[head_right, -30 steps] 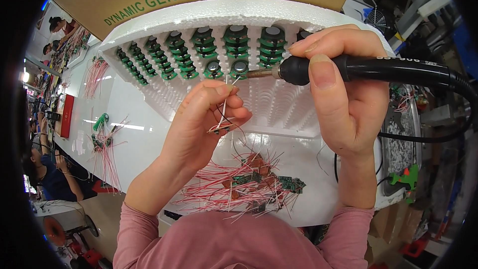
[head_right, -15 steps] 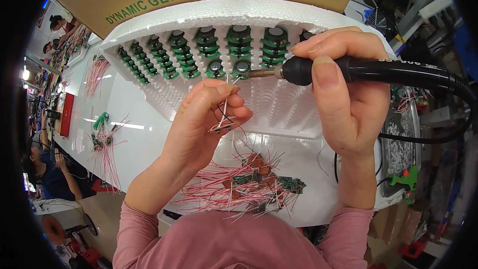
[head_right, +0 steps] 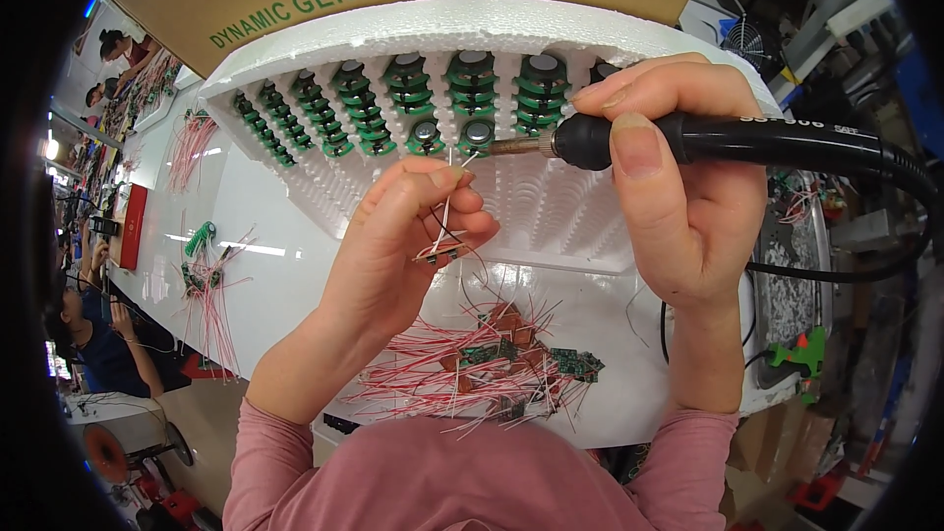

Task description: The person solders wires to electronic components in a tray using a soldering iron, then sorts the wired components on the table by hand.

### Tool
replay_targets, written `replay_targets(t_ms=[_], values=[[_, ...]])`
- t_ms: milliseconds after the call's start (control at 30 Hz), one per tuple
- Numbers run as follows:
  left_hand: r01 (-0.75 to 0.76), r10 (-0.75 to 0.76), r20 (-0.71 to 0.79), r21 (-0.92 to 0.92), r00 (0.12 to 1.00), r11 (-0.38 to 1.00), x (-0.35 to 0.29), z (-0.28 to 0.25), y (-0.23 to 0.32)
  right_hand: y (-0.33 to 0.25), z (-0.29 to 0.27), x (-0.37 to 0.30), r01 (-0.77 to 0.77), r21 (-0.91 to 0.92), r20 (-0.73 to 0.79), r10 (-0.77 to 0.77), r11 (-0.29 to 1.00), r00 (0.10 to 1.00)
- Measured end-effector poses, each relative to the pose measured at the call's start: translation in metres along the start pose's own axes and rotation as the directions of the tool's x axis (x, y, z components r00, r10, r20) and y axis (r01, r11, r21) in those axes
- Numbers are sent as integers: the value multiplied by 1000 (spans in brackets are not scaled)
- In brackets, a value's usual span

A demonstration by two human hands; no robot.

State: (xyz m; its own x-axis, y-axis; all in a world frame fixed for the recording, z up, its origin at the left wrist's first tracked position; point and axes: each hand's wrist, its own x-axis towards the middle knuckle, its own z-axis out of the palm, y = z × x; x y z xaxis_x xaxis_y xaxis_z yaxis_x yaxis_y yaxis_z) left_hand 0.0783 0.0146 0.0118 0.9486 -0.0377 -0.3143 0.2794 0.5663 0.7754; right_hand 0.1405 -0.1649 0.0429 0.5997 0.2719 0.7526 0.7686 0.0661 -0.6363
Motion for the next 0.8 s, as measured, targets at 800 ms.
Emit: replay_targets(t_ms=[800], values=[[-12,12,-5,18,1000,1000,0,-1,-2,-1,-2,1,-3,-8,25,3,1000,1000]])
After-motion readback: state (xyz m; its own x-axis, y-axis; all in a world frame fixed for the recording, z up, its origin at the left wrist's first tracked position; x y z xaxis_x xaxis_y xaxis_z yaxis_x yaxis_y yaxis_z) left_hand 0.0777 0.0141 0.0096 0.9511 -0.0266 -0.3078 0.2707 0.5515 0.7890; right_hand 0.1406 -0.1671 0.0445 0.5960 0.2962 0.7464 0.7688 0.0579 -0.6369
